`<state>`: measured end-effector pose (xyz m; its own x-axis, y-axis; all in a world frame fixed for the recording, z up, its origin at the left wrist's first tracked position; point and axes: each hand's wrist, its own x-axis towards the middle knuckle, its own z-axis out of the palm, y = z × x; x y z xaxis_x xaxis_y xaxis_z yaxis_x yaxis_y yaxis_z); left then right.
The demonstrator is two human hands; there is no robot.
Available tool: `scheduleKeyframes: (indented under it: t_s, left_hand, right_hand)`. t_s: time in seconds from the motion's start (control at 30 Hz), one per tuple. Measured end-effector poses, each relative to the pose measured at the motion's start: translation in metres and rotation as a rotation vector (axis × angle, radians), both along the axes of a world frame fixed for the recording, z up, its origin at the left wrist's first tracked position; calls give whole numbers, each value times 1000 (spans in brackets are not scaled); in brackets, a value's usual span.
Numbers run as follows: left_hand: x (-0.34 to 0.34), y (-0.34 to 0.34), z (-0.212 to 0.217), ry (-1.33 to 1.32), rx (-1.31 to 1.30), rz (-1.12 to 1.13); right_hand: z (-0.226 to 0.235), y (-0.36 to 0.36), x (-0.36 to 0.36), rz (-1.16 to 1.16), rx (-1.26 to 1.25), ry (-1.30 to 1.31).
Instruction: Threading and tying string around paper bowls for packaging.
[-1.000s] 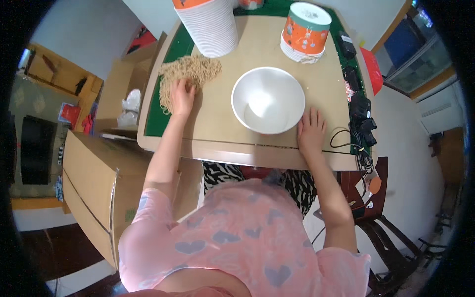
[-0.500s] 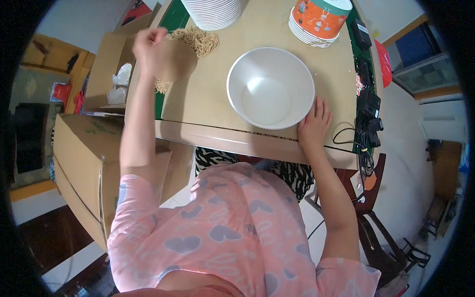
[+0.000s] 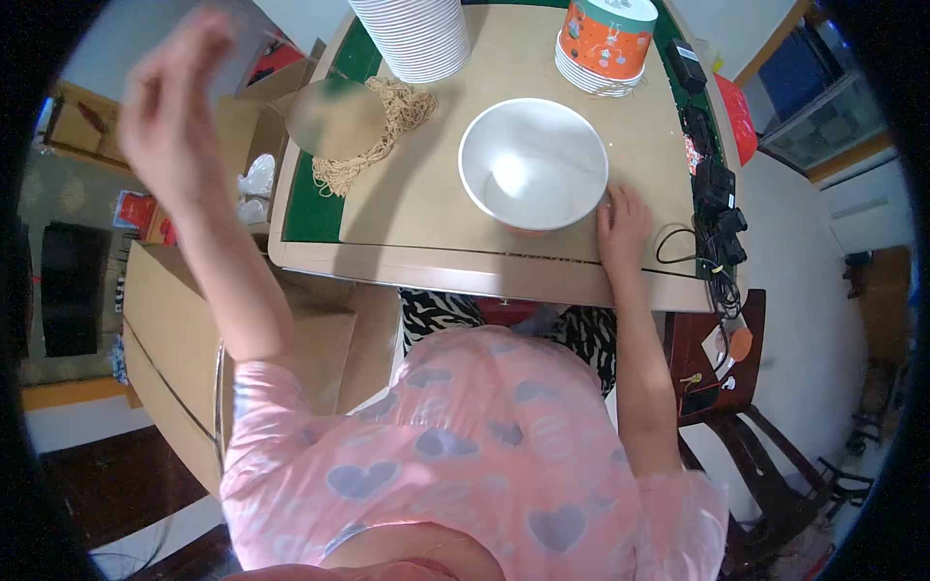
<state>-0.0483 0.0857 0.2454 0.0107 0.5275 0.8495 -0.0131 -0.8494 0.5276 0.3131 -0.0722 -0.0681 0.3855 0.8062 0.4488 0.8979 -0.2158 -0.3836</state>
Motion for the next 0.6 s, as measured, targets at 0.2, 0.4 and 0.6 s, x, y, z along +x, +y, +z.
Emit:
scheduleKeyframes:
  t_s: [0.2,0.4,0.6]
  left_hand:
    - [6,-127,-186,598,-521,-73]
    - [39,-177,-202,327,-651,-165]
    - [37,-174,-200,316,-624,-97]
  right_hand:
    - [70,-42,-66,4,515,704]
    - [117,-55,-178,692,192,1139]
    - [99,-62,-183,686,77,1293]
